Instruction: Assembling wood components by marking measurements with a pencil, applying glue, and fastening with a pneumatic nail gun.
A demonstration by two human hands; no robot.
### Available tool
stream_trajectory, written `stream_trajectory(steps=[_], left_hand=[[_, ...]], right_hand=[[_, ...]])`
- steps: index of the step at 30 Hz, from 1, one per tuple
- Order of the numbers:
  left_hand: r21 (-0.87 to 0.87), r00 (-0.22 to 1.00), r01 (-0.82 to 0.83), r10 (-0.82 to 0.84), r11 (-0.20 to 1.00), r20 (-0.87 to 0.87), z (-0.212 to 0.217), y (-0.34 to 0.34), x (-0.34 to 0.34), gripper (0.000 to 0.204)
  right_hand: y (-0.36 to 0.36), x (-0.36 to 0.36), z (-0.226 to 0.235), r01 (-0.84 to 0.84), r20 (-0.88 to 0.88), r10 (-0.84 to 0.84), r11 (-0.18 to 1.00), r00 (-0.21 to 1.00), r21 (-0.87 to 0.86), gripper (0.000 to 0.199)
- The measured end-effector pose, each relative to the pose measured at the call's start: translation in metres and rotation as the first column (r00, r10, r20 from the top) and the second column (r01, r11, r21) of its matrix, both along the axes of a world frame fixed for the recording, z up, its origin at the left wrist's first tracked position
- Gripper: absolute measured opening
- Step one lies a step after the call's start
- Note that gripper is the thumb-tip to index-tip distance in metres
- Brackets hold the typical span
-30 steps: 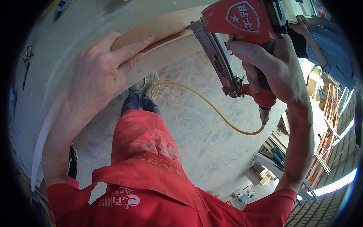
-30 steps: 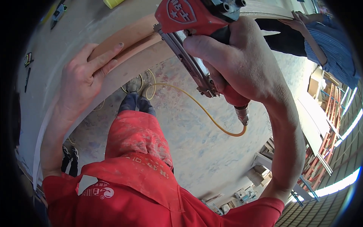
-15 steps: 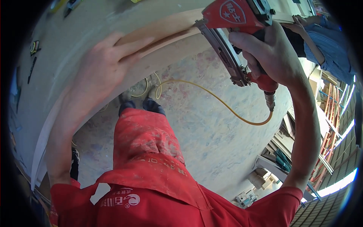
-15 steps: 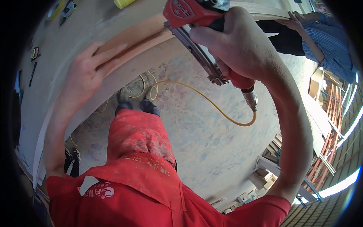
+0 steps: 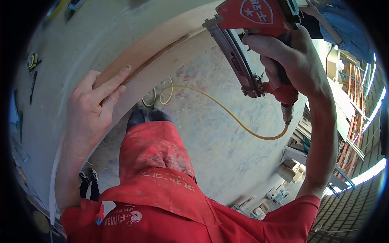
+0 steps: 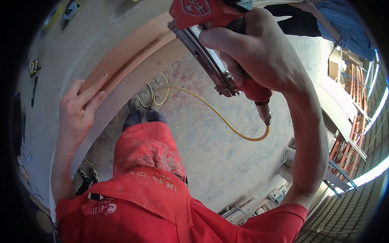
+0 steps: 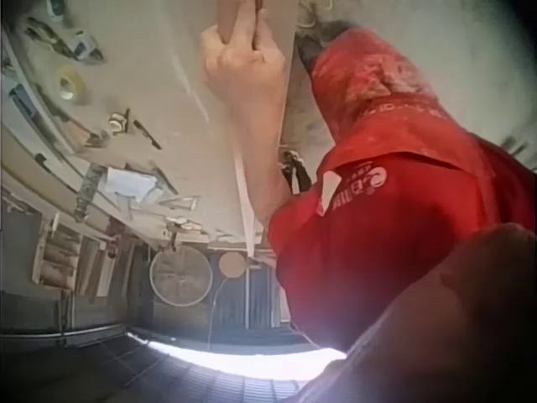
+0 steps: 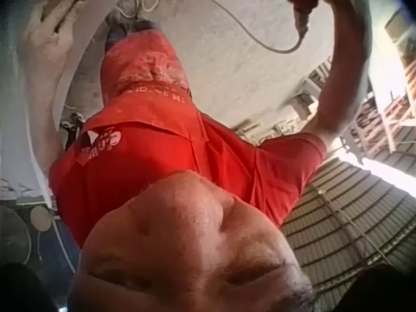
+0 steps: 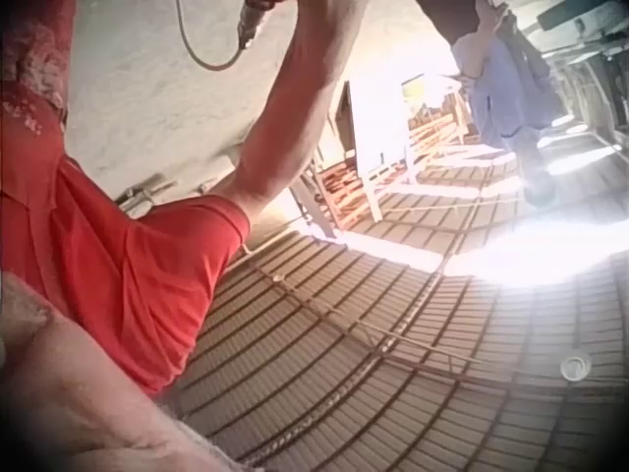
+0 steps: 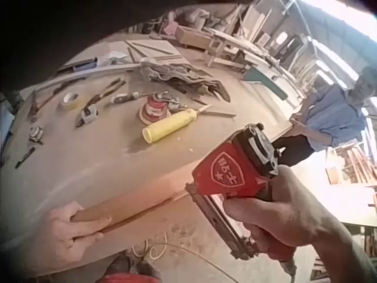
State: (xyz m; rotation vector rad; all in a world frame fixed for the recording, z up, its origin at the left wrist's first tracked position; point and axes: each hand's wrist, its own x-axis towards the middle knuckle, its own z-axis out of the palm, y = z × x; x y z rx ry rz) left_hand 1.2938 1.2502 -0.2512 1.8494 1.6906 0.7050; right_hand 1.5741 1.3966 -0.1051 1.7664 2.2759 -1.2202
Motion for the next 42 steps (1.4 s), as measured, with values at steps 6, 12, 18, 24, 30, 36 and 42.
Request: stream_trajectory(steps=[6, 12, 18, 24, 30, 36, 42], left_hand=[[0.013, 1.000, 0.013, -0.013, 1.000, -0.010, 0.028, 0.017, 0.026, 0.039], [-0.045, 0.996, 0.055, -0.058, 0.997, -0.068, 0.069, 0.079, 0.092, 0.037], [-0.058, 0.994, 0.070, -0.074, 0.996, -0.077, 0.092, 0.208, 0.189, 0.038], [-0.068, 1.000, 0.025, -0.025, 0.997, -0.005, 0.089, 0.292, 0.250, 0.039], [-0.071, 0.999, 0.042, -0.045, 0.997, -0.030, 0.078, 0.295, 0.246, 0.038], [-0.101, 0.996, 0.092, -0.091, 0.991, 0.019, 0.064, 0.264, 0.209, 0.035], [-0.161, 0.994, 0.106, -0.098, 0.981, 0.056, 0.051, 0.227, 0.167, 0.042]], right_hand=[[0.017, 0.026, 0.019, 0.027, 0.013, -0.027, 0.999, 1.000, -0.021, 0.031], [0.076, 0.104, 0.047, 0.045, -0.004, -0.045, 0.997, 0.999, -0.059, 0.028], [0.205, 0.207, 0.058, 0.029, -0.066, -0.031, 0.999, 0.997, -0.038, 0.027], [0.293, 0.271, 0.051, 0.065, -0.095, -0.076, 0.991, 0.993, -0.119, 0.028], [0.285, 0.268, 0.038, 0.038, -0.011, -0.039, 0.997, 0.999, -0.068, 0.029], [0.219, 0.206, 0.036, -0.010, -0.091, 0.010, 1.000, 0.996, -0.003, 0.031], [0.181, 0.161, 0.014, -0.034, -0.064, 0.032, 0.999, 0.997, -0.037, 0.031]])
